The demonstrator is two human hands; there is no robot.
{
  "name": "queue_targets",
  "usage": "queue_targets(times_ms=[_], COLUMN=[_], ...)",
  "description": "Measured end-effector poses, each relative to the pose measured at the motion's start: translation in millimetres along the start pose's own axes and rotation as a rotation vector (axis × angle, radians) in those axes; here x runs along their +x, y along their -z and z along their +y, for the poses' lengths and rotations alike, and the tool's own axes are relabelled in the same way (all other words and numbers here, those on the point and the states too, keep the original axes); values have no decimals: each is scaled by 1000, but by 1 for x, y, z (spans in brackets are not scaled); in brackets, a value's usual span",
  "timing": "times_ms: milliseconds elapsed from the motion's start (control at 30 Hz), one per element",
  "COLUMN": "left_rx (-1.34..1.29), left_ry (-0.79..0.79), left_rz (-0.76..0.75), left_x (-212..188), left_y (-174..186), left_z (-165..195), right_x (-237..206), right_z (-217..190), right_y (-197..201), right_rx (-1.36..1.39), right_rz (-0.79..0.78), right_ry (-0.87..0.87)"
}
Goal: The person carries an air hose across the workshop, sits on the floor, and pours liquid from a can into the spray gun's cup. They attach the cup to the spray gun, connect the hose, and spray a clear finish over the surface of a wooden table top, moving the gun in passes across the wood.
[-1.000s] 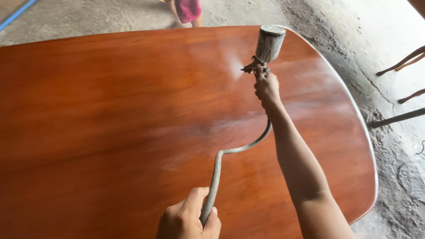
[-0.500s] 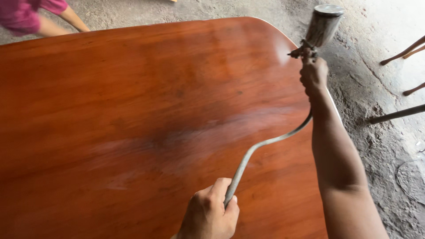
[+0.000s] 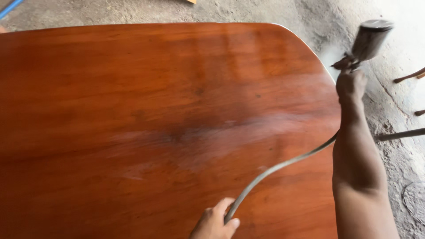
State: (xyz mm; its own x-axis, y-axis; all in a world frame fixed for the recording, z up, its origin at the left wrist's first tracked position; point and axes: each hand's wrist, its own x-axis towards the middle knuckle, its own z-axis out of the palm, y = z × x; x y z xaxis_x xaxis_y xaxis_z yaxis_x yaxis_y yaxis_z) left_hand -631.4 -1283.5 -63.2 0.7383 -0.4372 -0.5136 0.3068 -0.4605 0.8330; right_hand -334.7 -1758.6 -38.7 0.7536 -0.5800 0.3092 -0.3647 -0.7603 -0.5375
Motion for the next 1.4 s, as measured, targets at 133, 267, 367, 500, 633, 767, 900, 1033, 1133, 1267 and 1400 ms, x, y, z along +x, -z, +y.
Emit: queue_targets(times_ms=[133, 267, 367, 500, 633, 767, 900, 1033, 1133, 1267, 1400], left_rx=[-86, -89, -54, -1, 53, 107, 188, 181, 195, 216, 208], left_ry=[117, 118, 27, 31, 129, 141, 96, 292, 334, 331, 388], left_rz=[173, 339, 445, 584, 577, 691, 924, 971, 1041, 1181, 1243], left_x=[-51, -120, -179, -271, -363, -432, -499, -553, -579, -649, -698], left_y=[37, 92, 141, 213, 277, 336, 382, 437, 490, 571, 631], left_z=[-46, -71, -90, -130, -171, -206, -246, -296, -341, -408, -458], right_x=[-75, -145, -205, -298, -403, -488, -584, -667, -723, -811, -882], right_z=[-78, -151, -211, -314, -409, -515, -599, -688, -753, -854, -961], right_y=[-10, -44, -77, -125, -166, -201, -230, -270, -313, -373, -418], right_rx=[206, 289, 344, 306, 362, 349, 459, 518, 576, 713, 741], right_rz=[-227, -301, -325, -360, -418, -476, -562, -637, -671, -715, -765], right_ry=[-257, -232, -204, -244, -257, -166, -148, -182, -182, -104, -104])
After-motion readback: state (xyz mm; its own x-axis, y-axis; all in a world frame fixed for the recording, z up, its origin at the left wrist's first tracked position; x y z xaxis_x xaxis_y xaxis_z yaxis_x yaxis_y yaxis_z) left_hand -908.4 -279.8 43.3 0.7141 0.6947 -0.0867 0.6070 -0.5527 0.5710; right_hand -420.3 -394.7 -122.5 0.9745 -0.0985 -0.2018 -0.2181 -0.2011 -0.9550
